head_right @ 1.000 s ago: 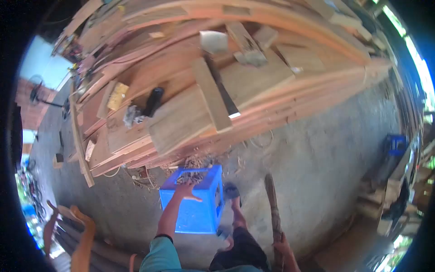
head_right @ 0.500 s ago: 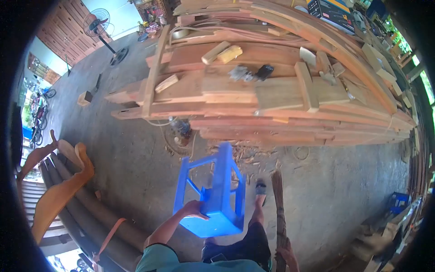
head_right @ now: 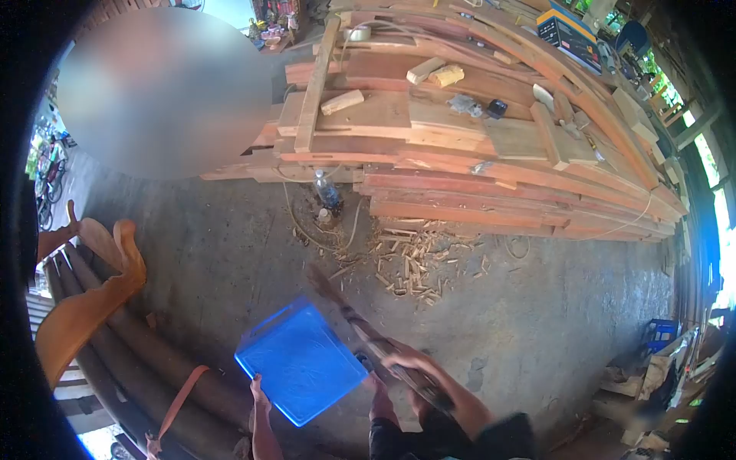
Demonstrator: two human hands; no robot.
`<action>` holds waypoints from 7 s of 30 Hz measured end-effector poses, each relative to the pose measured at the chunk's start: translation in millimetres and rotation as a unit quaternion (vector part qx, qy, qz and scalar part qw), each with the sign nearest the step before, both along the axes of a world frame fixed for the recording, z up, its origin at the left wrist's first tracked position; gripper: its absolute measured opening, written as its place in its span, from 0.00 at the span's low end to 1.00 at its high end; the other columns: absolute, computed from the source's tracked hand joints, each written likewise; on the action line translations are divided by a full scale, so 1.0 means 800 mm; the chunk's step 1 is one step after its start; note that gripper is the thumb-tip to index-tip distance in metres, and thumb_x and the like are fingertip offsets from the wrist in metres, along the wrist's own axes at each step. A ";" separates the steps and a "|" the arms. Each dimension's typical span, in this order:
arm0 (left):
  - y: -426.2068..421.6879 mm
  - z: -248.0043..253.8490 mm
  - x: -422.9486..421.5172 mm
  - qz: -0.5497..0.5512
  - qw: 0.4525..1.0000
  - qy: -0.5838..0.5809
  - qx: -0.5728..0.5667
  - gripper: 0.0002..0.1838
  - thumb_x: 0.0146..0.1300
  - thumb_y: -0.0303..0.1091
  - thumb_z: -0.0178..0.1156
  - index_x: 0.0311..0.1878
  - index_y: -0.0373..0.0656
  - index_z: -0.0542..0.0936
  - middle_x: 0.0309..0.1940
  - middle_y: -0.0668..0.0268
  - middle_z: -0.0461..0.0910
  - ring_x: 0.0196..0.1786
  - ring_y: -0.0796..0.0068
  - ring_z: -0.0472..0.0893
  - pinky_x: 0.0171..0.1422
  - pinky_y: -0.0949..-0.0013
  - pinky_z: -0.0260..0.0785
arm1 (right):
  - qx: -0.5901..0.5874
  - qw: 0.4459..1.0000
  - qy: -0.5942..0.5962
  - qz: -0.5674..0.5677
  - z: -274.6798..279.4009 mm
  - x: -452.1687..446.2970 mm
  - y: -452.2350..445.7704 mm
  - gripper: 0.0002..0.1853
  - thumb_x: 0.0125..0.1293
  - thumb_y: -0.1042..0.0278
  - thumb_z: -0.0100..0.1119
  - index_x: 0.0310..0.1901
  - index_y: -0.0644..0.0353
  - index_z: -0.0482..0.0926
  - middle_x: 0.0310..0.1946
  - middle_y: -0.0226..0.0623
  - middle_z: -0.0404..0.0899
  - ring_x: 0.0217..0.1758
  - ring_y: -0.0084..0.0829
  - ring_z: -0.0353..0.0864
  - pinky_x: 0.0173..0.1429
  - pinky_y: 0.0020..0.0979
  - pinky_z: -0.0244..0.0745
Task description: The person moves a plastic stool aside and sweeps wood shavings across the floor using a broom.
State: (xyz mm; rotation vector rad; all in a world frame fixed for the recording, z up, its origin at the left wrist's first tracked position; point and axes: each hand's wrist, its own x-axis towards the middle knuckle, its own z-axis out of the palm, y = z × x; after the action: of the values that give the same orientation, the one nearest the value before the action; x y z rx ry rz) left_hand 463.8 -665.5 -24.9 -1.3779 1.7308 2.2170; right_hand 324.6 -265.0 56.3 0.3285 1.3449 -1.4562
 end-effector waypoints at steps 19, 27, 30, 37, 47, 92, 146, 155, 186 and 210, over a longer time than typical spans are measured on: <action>-0.028 -0.085 0.099 -0.128 0.913 -0.275 -0.272 0.22 0.49 0.40 0.55 0.44 0.38 0.63 0.38 0.60 0.67 0.39 0.69 0.67 0.40 0.64 0.61 | 0.206 0.858 -0.100 -0.459 -0.035 0.206 0.147 0.12 0.45 0.69 0.54 0.33 0.60 0.68 0.16 0.36 0.69 0.15 0.29 0.70 0.19 0.29 0.68; 0.242 0.080 0.026 -0.257 0.904 -0.131 0.316 0.23 0.53 0.51 0.46 0.45 0.43 0.66 0.38 0.63 0.71 0.37 0.69 0.72 0.39 0.63 0.66 | -0.122 0.912 -0.247 -0.303 0.028 0.163 0.035 0.19 0.46 0.75 0.53 0.44 0.61 0.63 0.20 0.37 0.70 0.19 0.26 0.70 0.20 0.26 0.67; 0.317 0.066 -0.042 -0.241 0.834 -0.106 0.485 0.24 0.53 0.53 0.46 0.42 0.41 0.67 0.38 0.62 0.71 0.40 0.67 0.72 0.43 0.59 0.66 | -0.055 0.967 -0.048 -0.245 0.090 0.115 0.020 0.15 0.47 0.74 0.53 0.40 0.62 0.67 0.23 0.38 0.71 0.21 0.26 0.71 0.21 0.25 0.68; 0.370 -0.054 -0.131 -0.300 0.856 -0.197 0.373 0.12 0.52 0.39 0.49 0.36 0.43 0.70 0.26 0.62 0.73 0.28 0.71 0.75 0.30 0.68 0.70 | -0.092 0.964 -0.065 -0.242 -0.147 0.089 0.008 0.17 0.48 0.73 0.52 0.42 0.61 0.66 0.25 0.39 0.72 0.21 0.25 0.71 0.22 0.25 0.69; 0.633 -0.005 0.035 -0.610 0.767 -0.147 0.136 0.25 0.42 0.41 0.60 0.43 0.41 0.64 0.28 0.65 0.70 0.33 0.73 0.71 0.32 0.69 0.64 | 0.119 0.781 -0.091 -0.607 -0.056 0.295 0.196 0.19 0.50 0.72 0.51 0.45 0.60 0.63 0.23 0.38 0.72 0.18 0.26 0.73 0.19 0.26 0.70; 0.556 -0.026 -0.192 -0.571 0.733 -0.191 0.318 0.13 0.48 0.41 0.55 0.32 0.42 0.70 0.22 0.67 0.70 0.24 0.78 0.72 0.23 0.71 0.65 | 0.088 0.886 -0.028 -0.455 -0.046 0.059 0.169 0.19 0.44 0.67 0.55 0.42 0.58 0.70 0.24 0.33 0.73 0.28 0.24 0.72 0.29 0.25 0.69; 0.646 0.111 -0.224 -0.625 0.755 0.187 0.066 0.12 0.37 0.24 0.56 0.30 0.39 0.69 0.21 0.63 0.69 0.26 0.72 0.72 0.29 0.71 0.63 | 0.024 0.869 0.029 -0.493 0.175 0.074 0.272 0.27 0.46 0.73 0.54 0.52 0.56 0.63 0.25 0.34 0.72 0.20 0.21 0.70 0.20 0.20 0.67; 0.670 0.191 -0.185 -0.581 0.766 -0.074 0.266 0.08 0.42 0.33 0.58 0.21 0.42 0.70 0.15 0.72 0.66 0.17 0.81 0.67 0.20 0.76 0.58 | 0.174 0.809 0.092 -0.554 0.200 0.130 0.213 0.34 0.45 0.76 0.54 0.57 0.57 0.53 0.21 0.37 0.72 0.14 0.24 0.69 0.17 0.24 0.68; 0.594 0.199 -0.099 -0.425 0.844 -0.126 0.303 0.08 0.45 0.30 0.54 0.31 0.41 0.70 0.22 0.67 0.69 0.20 0.76 0.68 0.24 0.74 0.60 | 0.175 0.869 0.075 -0.458 0.179 0.161 0.171 0.26 0.42 0.71 0.54 0.48 0.59 0.66 0.28 0.33 0.72 0.26 0.20 0.70 0.29 0.22 0.68; 0.567 0.153 -0.121 -0.448 0.835 -0.176 0.267 0.15 0.43 0.24 0.55 0.37 0.40 0.64 0.25 0.65 0.68 0.24 0.75 0.70 0.27 0.71 0.66 | 0.111 0.848 0.038 -0.517 0.116 0.141 0.146 0.20 0.47 0.72 0.55 0.46 0.59 0.68 0.23 0.30 0.71 0.21 0.20 0.70 0.23 0.22 0.68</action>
State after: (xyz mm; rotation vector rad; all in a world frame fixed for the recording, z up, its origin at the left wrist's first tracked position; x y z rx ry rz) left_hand 367.3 -211.7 97.2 -0.5789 1.1150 1.5707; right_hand 437.3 -148.4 149.0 1.3132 1.4652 -2.1807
